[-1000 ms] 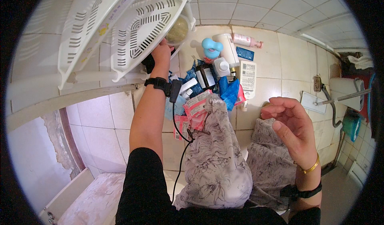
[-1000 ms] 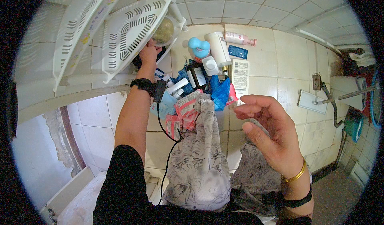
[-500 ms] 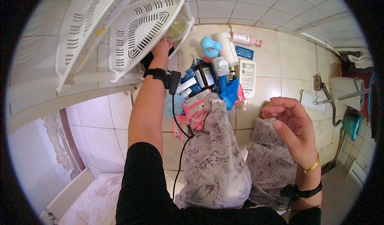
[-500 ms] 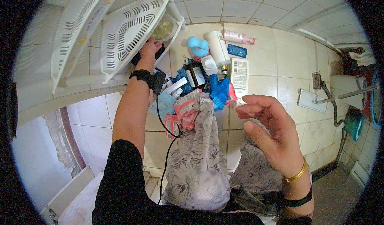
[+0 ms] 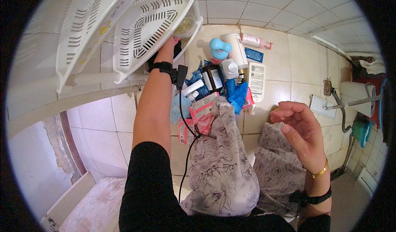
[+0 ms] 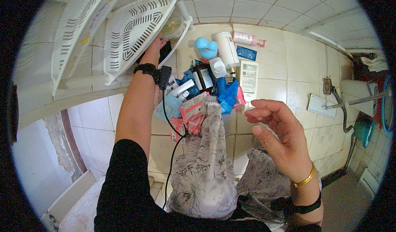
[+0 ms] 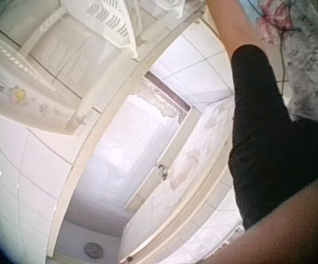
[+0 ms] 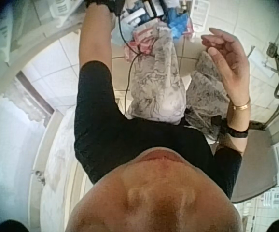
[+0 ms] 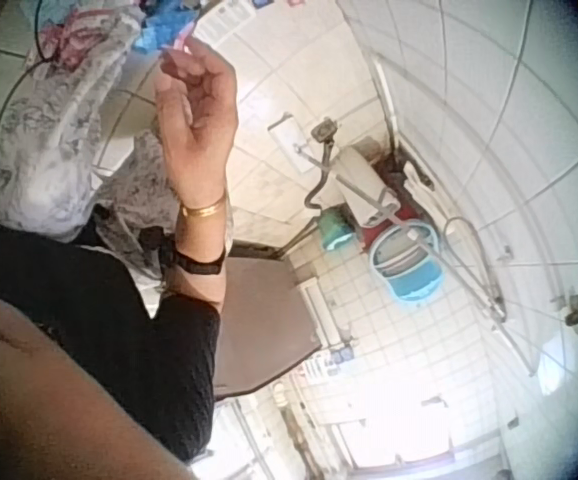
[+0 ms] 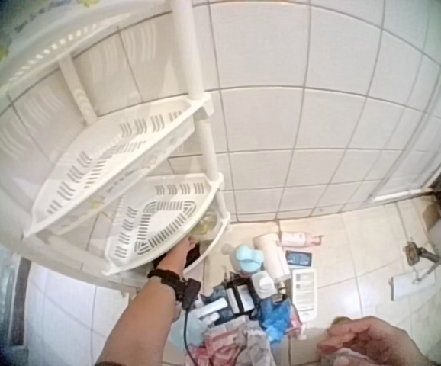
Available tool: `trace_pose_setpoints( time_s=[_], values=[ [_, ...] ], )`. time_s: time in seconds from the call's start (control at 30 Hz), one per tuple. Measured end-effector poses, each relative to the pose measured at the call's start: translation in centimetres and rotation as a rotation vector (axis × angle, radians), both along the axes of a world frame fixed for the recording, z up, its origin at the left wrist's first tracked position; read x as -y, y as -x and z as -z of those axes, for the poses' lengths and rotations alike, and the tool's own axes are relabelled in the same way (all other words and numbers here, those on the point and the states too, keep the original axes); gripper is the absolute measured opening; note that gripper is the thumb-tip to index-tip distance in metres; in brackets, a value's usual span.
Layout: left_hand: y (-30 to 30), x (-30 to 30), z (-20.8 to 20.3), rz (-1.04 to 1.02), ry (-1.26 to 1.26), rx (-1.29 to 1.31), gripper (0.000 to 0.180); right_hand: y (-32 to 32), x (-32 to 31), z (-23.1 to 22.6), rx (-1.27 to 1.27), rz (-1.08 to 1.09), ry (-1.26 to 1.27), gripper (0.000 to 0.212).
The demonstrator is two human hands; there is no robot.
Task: The person assembles a white plastic corner shelf by hand, then places several toiletry items including bottles, containers, and a brush onto the shelf tiers.
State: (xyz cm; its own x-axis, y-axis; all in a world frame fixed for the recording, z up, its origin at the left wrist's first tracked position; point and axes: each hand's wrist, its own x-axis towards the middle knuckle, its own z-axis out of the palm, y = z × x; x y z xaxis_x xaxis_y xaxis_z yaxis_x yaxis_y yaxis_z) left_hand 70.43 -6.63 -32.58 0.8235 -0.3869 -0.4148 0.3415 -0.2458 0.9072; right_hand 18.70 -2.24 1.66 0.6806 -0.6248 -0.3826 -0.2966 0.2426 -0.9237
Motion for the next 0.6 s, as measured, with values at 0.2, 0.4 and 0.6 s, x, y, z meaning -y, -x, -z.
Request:
trace_pose_setpoints(
  time_s=[0.2, 0.4, 0.6],
  values=[
    [-1.0, -0.9, 0.0, 0.015, 0.014, 0.039, 0.047, -0.8, -0.6, 0.1, -0.004, -0.016, -0.005, 0.049],
    [-1.1, -2.5, 0.6, 0.065, 0.002, 0.145, 0.048, -1.3, -0.9, -0.4, -0.001, -0.025, -0.006, 0.049],
    [-0.2, -5.7, 3.5, 0.242, -0.120, 0.542, 0.050, -1.3, -0.3, 0.6, -0.001, -0.043, 0.025, 0.050]
  ],
)
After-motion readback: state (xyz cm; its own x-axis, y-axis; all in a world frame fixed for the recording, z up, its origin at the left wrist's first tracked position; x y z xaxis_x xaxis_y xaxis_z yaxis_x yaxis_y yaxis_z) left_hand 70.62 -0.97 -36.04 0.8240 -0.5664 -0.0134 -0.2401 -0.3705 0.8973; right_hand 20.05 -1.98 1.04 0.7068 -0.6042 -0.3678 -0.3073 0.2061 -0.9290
